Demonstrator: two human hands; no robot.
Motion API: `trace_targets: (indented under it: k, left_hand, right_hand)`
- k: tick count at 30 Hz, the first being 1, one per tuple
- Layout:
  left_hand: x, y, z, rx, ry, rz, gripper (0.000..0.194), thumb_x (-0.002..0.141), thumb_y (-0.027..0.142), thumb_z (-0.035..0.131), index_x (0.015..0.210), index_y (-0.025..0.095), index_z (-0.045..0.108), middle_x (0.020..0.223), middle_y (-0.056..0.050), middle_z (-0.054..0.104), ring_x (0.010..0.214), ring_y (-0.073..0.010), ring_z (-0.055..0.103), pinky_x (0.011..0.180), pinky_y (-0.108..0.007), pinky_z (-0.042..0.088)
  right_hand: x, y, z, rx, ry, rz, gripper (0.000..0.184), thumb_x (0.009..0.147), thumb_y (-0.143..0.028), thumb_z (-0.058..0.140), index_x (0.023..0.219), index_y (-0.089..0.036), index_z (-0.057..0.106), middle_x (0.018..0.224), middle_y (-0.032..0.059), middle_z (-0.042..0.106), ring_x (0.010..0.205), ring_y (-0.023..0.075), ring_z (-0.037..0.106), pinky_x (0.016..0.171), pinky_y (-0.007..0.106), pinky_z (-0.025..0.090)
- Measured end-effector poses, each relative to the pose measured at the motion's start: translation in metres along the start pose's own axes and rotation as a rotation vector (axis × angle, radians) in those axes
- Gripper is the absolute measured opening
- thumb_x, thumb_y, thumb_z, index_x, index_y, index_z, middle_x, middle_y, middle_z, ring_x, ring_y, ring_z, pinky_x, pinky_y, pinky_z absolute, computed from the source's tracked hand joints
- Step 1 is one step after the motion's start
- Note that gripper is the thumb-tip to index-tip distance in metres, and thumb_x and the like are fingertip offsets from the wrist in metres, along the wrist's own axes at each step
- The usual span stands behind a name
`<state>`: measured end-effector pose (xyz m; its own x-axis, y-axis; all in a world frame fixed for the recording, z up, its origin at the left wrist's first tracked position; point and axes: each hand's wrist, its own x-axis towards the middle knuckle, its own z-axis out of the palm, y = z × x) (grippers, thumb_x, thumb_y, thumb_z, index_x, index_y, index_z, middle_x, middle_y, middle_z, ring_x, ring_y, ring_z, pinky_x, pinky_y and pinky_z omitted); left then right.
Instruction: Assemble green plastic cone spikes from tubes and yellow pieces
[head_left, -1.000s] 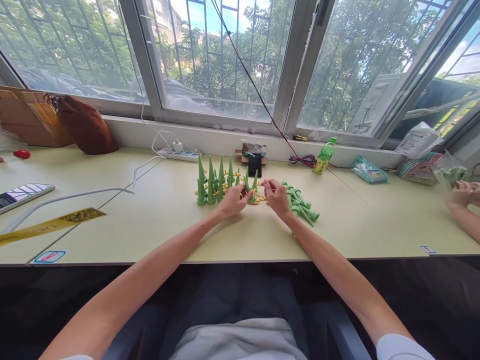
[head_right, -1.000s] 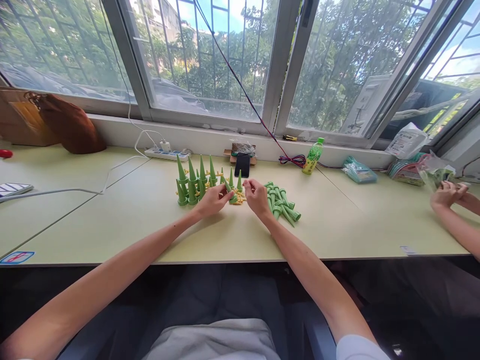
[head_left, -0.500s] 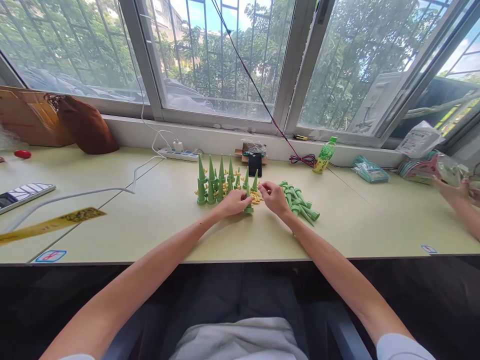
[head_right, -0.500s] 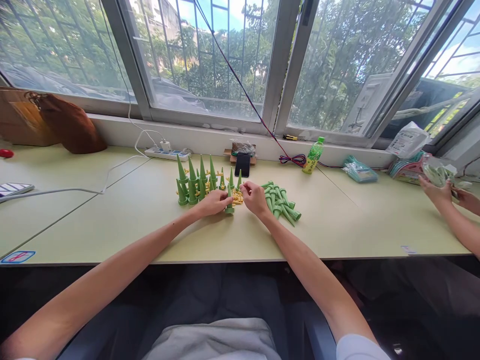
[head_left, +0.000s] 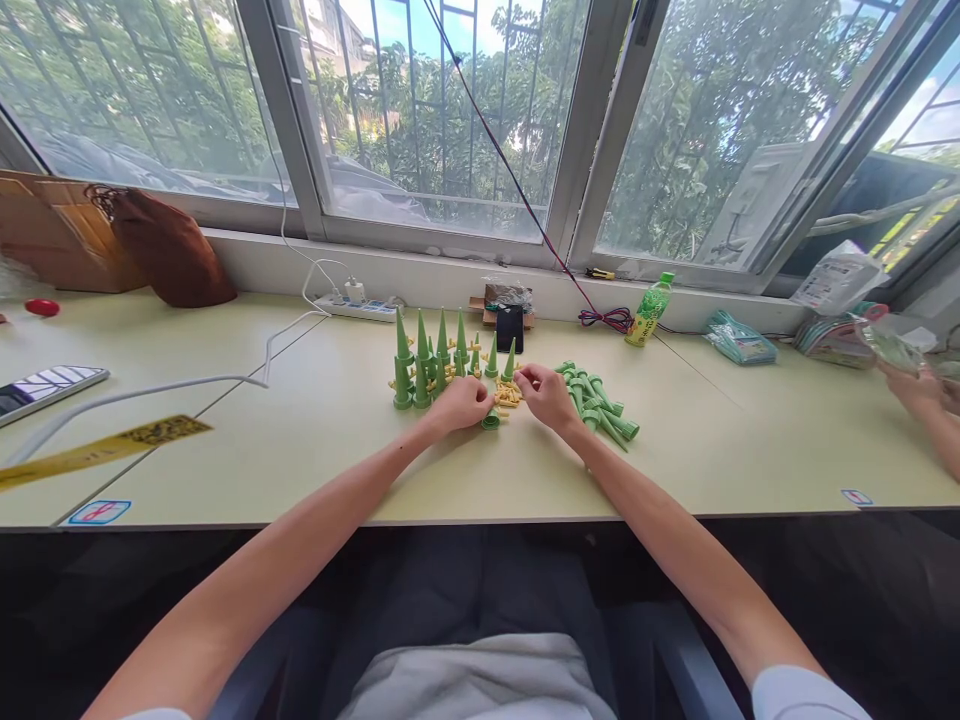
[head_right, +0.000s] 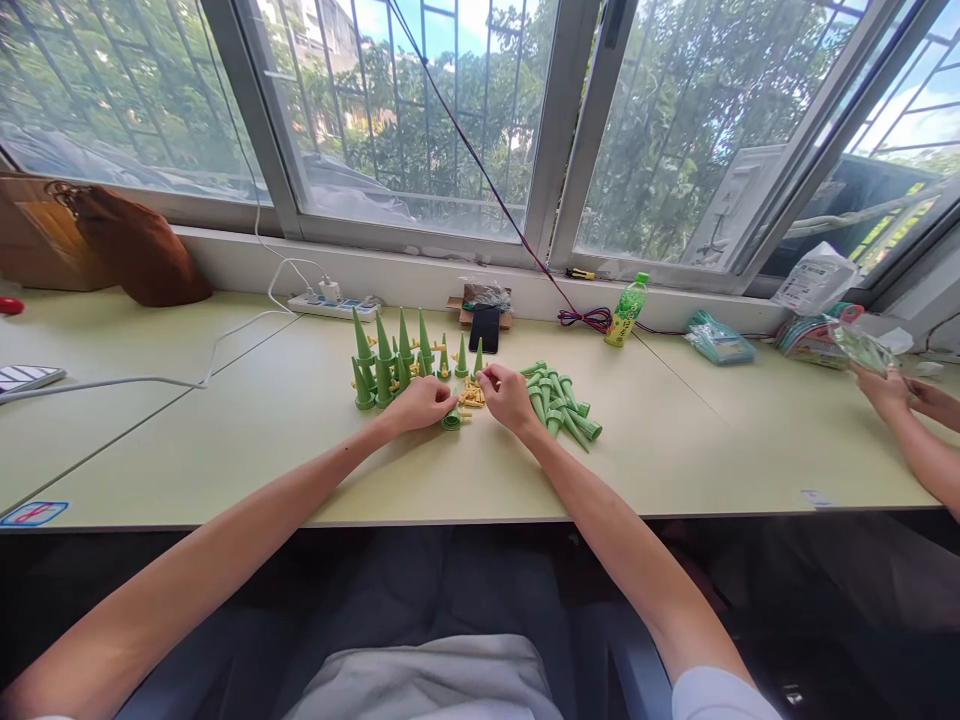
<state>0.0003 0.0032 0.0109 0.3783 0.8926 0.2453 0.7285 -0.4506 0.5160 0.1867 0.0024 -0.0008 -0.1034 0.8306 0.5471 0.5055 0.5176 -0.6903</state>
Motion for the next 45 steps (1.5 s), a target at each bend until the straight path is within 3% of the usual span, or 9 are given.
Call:
trace_targets:
  k: [3, 7, 13, 19, 26, 37, 45]
  left_hand:
    - [0.0, 0.0, 0.001, -0.016, 0.051, 0.032, 0.04, 0.08, 0.027, 0.055, 0.045, 0.018, 0.038, 0.045, 0.002, 0.04, 0.049, -0.0104, 0.033, 0.051, -0.027, 0.027]
    - [-0.001, 0.003, 0.002, -0.083, 0.216, 0.114, 0.042, 0.086, 0.031, 0.052, 0.048, 0.018, 0.036, 0.046, 0.003, 0.037, 0.049, -0.0095, 0.031, 0.053, -0.027, 0.028]
    - [0.0, 0.006, 0.002, -0.124, 0.377, 0.155, 0.036, 0.089, 0.033, 0.052, 0.057, 0.017, 0.047, 0.052, 0.002, 0.048, 0.051, -0.0103, 0.038, 0.055, -0.027, 0.03]
    - [-0.002, 0.009, 0.004, -0.115, 0.346, 0.159, 0.034, 0.09, 0.032, 0.052, 0.059, 0.016, 0.051, 0.053, 0.002, 0.052, 0.051, -0.0104, 0.041, 0.056, -0.026, 0.031]
    - [-0.005, 0.013, 0.003, -0.109, 0.302, 0.143, 0.033, 0.09, 0.032, 0.05, 0.062, 0.016, 0.057, 0.051, 0.002, 0.051, 0.051, -0.0105, 0.042, 0.056, -0.025, 0.032]
    - [-0.006, 0.015, 0.001, -0.099, 0.286, 0.14, 0.034, 0.09, 0.033, 0.05, 0.062, 0.015, 0.057, 0.051, 0.002, 0.05, 0.051, -0.0103, 0.04, 0.057, -0.025, 0.032]
    - [-0.005, 0.013, 0.002, -0.088, 0.284, 0.158, 0.033, 0.09, 0.032, 0.051, 0.063, 0.015, 0.058, 0.052, 0.002, 0.05, 0.05, -0.0102, 0.039, 0.056, -0.026, 0.031]
  right_hand:
    - [0.0, 0.001, 0.001, -0.002, -0.003, -0.001, 0.03, 0.089, -0.041, 0.048, 0.072, -0.018, 0.058, 0.067, 0.0017, 0.059, 0.058, 0.0126, 0.047, 0.06, 0.026, 0.042]
    - [0.0, 0.001, 0.0, -0.009, -0.005, -0.008, 0.03, 0.089, -0.04, 0.049, 0.071, -0.018, 0.057, 0.066, 0.0015, 0.058, 0.058, 0.0125, 0.046, 0.059, 0.025, 0.04]
    - [-0.002, 0.002, 0.0, -0.074, -0.082, -0.032, 0.022, 0.088, -0.033, 0.053, 0.08, -0.018, 0.065, 0.069, 0.0014, 0.062, 0.058, 0.0125, 0.05, 0.061, 0.024, 0.04]
    - [-0.004, 0.009, 0.005, -0.224, -0.236, -0.142, 0.02, 0.09, -0.019, 0.054, 0.096, -0.018, 0.073, 0.084, 0.0037, 0.063, 0.067, 0.012, 0.052, 0.071, 0.025, 0.041]
    - [-0.005, 0.014, 0.009, -0.392, -0.352, -0.172, 0.023, 0.093, -0.023, 0.054, 0.106, -0.023, 0.074, 0.082, 0.0027, 0.051, 0.074, 0.0147, 0.049, 0.07, 0.025, 0.038]
    - [-0.005, 0.009, 0.007, -0.375, -0.361, -0.131, 0.013, 0.091, -0.022, 0.057, 0.094, -0.02, 0.069, 0.085, 0.0039, 0.054, 0.079, 0.0173, 0.053, 0.073, 0.027, 0.04]
    - [-0.006, 0.009, 0.007, -0.284, -0.308, -0.153, 0.013, 0.093, -0.024, 0.051, 0.096, -0.019, 0.062, 0.088, 0.0041, 0.057, 0.075, 0.0156, 0.052, 0.075, 0.028, 0.041]
